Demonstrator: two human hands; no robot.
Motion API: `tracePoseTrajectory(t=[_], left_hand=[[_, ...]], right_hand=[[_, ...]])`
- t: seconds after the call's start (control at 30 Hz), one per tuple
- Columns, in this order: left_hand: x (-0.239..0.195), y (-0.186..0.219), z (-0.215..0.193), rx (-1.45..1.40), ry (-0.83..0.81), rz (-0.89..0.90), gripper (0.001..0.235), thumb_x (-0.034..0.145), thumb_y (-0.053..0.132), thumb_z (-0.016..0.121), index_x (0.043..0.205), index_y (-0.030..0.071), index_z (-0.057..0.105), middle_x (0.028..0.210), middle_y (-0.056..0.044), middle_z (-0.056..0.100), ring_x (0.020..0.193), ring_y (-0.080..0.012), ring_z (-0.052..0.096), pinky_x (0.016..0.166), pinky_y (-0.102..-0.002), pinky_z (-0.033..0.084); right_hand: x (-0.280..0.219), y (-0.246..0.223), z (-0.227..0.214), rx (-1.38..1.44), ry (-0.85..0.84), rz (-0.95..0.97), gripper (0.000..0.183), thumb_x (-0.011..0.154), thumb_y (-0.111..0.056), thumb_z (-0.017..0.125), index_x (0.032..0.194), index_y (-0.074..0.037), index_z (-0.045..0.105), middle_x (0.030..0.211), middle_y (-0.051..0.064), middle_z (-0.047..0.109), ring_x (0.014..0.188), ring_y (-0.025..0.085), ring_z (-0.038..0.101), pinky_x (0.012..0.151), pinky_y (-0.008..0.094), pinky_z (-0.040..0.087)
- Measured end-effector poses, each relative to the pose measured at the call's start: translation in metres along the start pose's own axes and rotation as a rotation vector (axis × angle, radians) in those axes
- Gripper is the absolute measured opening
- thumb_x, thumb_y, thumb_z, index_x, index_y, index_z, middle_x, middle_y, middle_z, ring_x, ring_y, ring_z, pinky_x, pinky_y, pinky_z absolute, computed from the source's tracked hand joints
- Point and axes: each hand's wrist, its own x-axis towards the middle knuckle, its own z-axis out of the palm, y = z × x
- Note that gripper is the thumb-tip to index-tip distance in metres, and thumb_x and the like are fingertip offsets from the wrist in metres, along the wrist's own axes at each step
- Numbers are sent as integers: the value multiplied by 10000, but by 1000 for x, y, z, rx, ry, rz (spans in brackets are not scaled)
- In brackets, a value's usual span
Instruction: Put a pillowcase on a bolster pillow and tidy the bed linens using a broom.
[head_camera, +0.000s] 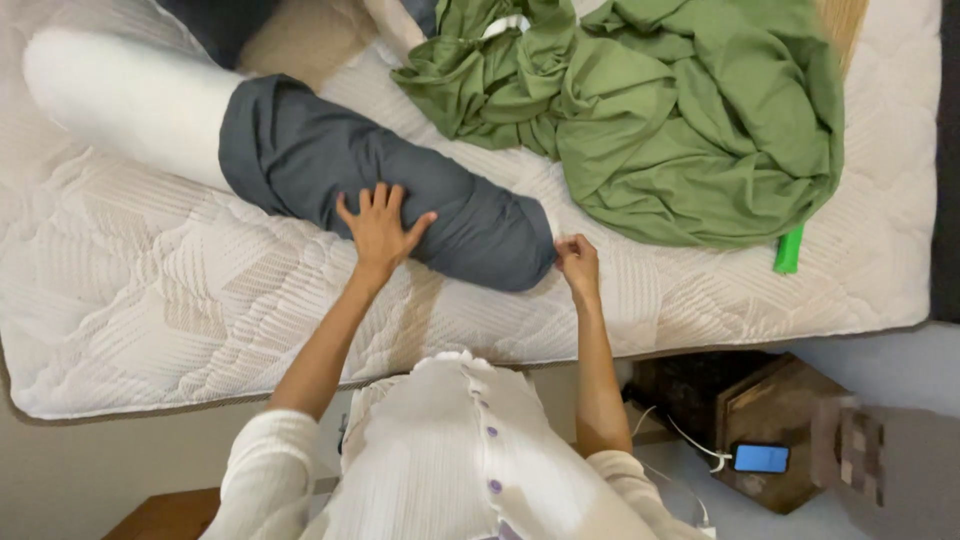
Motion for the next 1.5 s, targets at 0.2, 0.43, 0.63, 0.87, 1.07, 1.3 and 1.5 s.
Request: tracePoseTrajectory(t=[0.2, 0.43, 0.63, 0.87, 1.07, 1.3, 1.5], left_hand=[[-97, -7, -54, 32, -165, -46, 784, 825, 752, 656, 1108, 22, 647, 1050, -148, 655, 979, -348, 584, 1015, -625, 308], [-25, -7, -58, -40, -54, -55, 594, 916, 653, 662, 1085, 83, 680, 1088, -126, 666, 1133, -332, 579, 1025, -523, 347], [8, -39, 4, 103, -80, 18, 571, 800, 624, 713, 1062, 117, 735, 1072, -121, 688, 1109, -318, 561, 1023, -688, 246], [-21, -63, -3, -67, -82, 18, 153, 993, 261, 628, 1027, 131, 701, 1026, -76, 695, 1031, -305, 606, 958, -560, 365], [-14, -59, -22, -265, -61, -31, 114, 998, 199, 643, 955, 95, 656, 924, -90, 682, 909, -329, 634, 881, -513, 405], [-14, -55, -40, -516, 4, -57, 200, 992, 174, 702, 918, 15, 606, 870, -177, 619, 801, -401, 614, 696, -469, 452], [-17, -68, -31, -525, 211, -91, 177, 1071, 129, 603, 969, -9, 557, 887, -231, 608, 807, -456, 602, 694, -506, 460]], right_hand=[[-54, -87, 66, -398, -87, -521, 403, 913, -385, 803, 937, -16, 643, 964, 152, 660, 930, 297, 653, 846, 399, 525], [-92, -69, 105, -834, -88, -495, 411, 823, -298, 770, 1008, 39, 624, 1032, 220, 618, 958, 416, 618, 787, 498, 533], [-81, -38, 88, -1010, 168, -694, 228, 877, -174, 701, 968, 28, 649, 987, 224, 650, 915, 426, 634, 706, 508, 538], [-44, 34, 64, -162, 30, -271, 288, 927, -216, 760, 803, 2, 620, 696, 66, 599, 639, 184, 508, 629, 343, 429], [-91, 16, 44, -125, 8, -394, 425, 931, -379, 829, 994, -8, 631, 956, 103, 621, 871, 202, 553, 793, 340, 462], [-98, -12, 75, -293, -89, -129, 753, 848, -572, 757, 1353, -84, 484, 1316, 246, 617, 1221, 369, 611, 999, 418, 474], [-83, 1, 90, -519, 170, -363, 388, 1023, -482, 608, 1112, -105, 584, 914, 196, 736, 877, 442, 703, 743, 501, 525]])
